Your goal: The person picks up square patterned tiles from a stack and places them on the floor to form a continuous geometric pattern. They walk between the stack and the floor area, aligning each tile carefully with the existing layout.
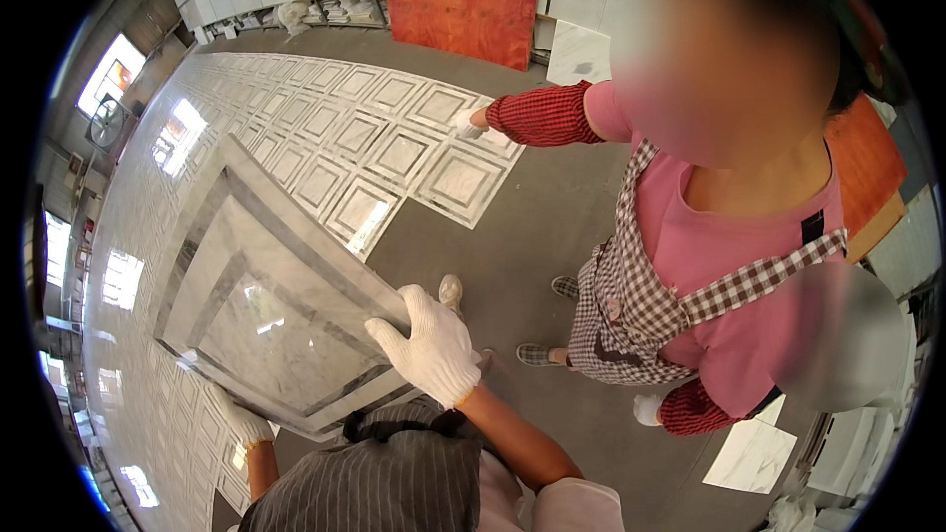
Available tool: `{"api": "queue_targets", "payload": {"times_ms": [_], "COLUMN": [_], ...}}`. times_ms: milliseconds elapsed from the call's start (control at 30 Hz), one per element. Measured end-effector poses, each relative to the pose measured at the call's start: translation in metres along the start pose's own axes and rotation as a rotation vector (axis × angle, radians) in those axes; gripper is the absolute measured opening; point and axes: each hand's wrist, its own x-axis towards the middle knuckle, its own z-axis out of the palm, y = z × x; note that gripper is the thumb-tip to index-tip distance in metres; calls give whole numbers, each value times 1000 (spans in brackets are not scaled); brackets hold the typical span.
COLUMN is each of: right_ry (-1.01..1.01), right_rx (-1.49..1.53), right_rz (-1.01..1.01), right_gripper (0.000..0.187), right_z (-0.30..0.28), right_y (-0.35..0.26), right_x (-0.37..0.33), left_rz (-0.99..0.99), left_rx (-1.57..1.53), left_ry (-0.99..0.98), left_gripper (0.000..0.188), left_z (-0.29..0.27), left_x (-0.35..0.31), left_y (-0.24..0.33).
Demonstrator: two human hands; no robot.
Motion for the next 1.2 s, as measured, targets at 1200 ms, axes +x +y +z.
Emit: {"api": "queue_targets", "payload": {"times_ms": [1200], "right_ry": [-370], "right_rx": [-2], "right_rz": [92], "right_gripper": [49], "right_z": [100], "right_y": [29], "right_x": [33], "left_rz": [-49], "left_rx": [-68], "left_ry": [227], "left_gripper": [60], "left_z": [-78], "left_x": [8], "left_y": [-35]}}
